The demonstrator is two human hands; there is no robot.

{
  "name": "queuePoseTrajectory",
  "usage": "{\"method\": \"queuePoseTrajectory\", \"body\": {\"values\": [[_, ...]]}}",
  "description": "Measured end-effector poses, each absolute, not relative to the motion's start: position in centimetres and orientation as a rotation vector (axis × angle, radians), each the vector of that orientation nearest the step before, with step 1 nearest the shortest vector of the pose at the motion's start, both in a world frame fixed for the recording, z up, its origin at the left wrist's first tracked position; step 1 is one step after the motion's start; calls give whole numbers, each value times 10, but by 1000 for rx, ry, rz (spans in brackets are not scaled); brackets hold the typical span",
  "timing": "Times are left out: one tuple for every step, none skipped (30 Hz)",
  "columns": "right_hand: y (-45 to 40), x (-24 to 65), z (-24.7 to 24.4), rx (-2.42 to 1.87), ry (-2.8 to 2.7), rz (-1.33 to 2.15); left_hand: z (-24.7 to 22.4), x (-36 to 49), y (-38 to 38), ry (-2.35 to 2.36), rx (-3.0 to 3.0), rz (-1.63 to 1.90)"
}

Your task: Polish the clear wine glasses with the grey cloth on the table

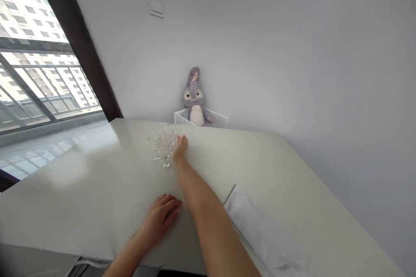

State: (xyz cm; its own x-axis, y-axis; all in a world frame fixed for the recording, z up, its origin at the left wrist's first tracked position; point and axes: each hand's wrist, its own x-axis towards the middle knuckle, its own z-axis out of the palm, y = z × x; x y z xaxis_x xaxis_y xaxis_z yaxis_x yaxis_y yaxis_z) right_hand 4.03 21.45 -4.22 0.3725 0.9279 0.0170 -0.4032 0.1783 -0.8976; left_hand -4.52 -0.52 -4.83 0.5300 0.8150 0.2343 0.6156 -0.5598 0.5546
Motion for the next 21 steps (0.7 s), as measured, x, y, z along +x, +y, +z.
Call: {"method": "queuePoseTrajectory", "body": {"values": [[211, 50, -37, -997, -661, 1035, -49, -46, -5, 1165, 2353, 690], [205, 62, -30, -1030, -662, 1025, -50, -47, -5, 1155, 2335, 712], [198, 77, -22, -1058, -680, 1020, -51, -48, -4, 1145, 2311, 737], [188, 95, -13, -1078, -716, 1020, -52, -49, -4, 1137, 2278, 766], [175, 116, -5, -1093, -766, 1021, -53, -51, -3, 1132, 2236, 796], [160, 138, 4, -1104, -826, 1022, -54, -52, -3, 1131, 2186, 827], [141, 161, 12, -1118, -892, 1023, -55, -53, -3, 1134, 2130, 859], [120, 185, 18, -1135, -960, 1021, -55, -54, -3, 1140, 2069, 893], [97, 209, 22, -1155, -1023, 1019, -55, -54, -4, 1151, 2000, 929], [72, 231, 23, -1183, -1072, 1014, -54, -54, -4, 1168, 1919, 971], [47, 251, 22, -1231, -1139, 1006, -53, -54, -4, 1193, 1816, 1022], [21, 269, 18, -1347, -1323, 958, -52, -53, -4, 1218, 1679, 1084], [-4, 283, 12, -1452, -1476, 890, -49, -52, -3, 1230, 1507, 1158], [-28, 293, 4, -1524, -1594, 803, -46, -51, -2, 1227, 1306, 1242], [-49, 299, -5, -1568, -1698, 742, -43, -49, 1, 1205, 1088, 1324], [-68, 302, -14, -1591, -1789, 686, -39, -48, 5, 1167, 873, 1399], [-83, 301, -24, -1595, -1916, 657, -35, -46, 10, 1123, 667, 1455], [-93, 299, -32, -1599, -2041, 642, -31, -43, 15, 1089, 476, 1481], [-98, 295, -39, -1596, -2156, 621, -27, -40, 22, 1068, 306, 1473], [-99, 290, -45, -1588, -2262, 602, -24, -37, 29, 1051, 162, 1437], [-94, 286, -49, -1579, -2344, 577, -21, -33, 36, 1033, 45, 1393]]}}
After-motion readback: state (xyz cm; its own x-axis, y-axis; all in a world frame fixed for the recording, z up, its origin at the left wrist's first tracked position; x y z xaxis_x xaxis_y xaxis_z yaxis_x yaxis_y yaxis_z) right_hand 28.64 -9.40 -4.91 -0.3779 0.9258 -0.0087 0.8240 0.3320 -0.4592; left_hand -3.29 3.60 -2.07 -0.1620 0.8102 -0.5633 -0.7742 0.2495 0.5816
